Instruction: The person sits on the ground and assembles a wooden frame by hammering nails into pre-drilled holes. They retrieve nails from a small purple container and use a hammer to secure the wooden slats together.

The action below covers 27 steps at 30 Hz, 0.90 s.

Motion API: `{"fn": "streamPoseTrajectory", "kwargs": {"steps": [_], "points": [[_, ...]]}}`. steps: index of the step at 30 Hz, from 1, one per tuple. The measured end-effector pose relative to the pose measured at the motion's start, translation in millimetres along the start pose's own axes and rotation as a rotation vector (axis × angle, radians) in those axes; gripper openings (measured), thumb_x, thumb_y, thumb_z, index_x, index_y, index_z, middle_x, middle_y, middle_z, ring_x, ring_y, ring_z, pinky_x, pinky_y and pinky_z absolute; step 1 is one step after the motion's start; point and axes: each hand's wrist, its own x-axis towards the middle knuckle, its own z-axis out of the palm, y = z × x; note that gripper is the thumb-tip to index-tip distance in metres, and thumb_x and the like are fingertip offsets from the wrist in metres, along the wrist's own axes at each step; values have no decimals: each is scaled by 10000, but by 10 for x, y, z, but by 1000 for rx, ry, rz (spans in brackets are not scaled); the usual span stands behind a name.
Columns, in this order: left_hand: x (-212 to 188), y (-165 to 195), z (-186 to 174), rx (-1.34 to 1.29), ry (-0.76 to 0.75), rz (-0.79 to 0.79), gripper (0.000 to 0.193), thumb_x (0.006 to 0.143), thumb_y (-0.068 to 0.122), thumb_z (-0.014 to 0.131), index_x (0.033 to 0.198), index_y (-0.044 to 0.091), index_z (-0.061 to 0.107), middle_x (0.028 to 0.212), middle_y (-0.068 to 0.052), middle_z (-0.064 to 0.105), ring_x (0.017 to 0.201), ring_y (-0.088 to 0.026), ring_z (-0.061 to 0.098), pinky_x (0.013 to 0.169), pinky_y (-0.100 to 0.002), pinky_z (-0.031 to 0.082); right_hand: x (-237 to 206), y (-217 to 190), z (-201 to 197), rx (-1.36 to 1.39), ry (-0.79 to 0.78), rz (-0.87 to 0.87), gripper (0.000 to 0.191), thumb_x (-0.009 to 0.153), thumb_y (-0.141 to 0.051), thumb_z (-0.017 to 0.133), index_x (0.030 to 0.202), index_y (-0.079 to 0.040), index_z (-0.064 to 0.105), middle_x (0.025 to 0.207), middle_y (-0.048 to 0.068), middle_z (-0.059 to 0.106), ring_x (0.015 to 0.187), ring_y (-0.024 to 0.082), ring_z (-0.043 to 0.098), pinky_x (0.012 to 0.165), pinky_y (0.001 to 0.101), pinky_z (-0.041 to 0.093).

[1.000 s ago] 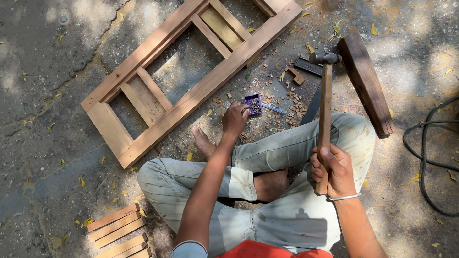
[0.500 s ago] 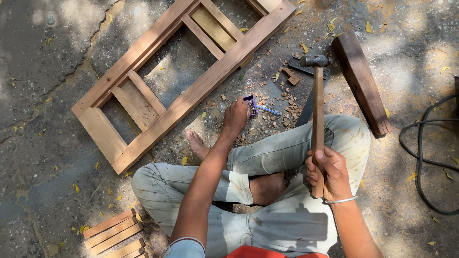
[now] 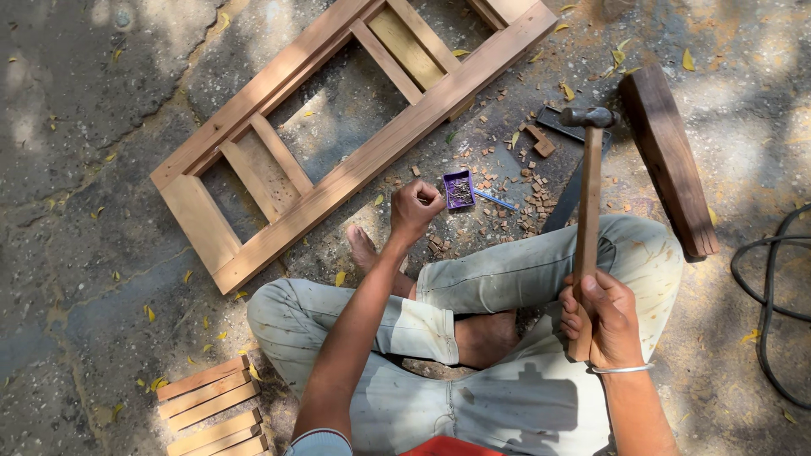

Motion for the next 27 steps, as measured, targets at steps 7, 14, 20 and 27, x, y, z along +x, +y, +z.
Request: {"fn": "streamPoseTrajectory", "kwargs": {"steps": [7,14,20,27], "points": [[-228,-152,-822,-196,132,-19,199,854,133,779,914,37,616,942,-72,782,812,-109,731,706,-253,607,20,80,45,-119,48,-38,356,1033,-286,629,1122,53,566,765,115,550,524,128,487,429,248,405],[-246,-919,-2160,1,214,-75,157,908,104,761,1057,80,801,989,-65,795,839,-145,752,761,-286,607,16,207,146,-239,81,-99,314,1067,-258,631,1098,50,581,791,128,546,544,136,480,479,265,409],[-175,-1486,-2782,24,261,84,138,910,87,756,1036,41,789,1107,-101,742,980,-173,727,844,-310,596,74,431,425,-368,77,-74,300,1074,-254,620,1084,41,568,802,117,548,554,140,479,487,267,406],[92,-1856,-2751,-194,77,-38,281,911,155,776,1180,76,759,1000,-86,772,903,-169,715,821,-308,581,308,857,1095,-566,-30,118,332,1003,-268,600,1044,61,600,748,109,577,517,132,494,438,277,410]]}}
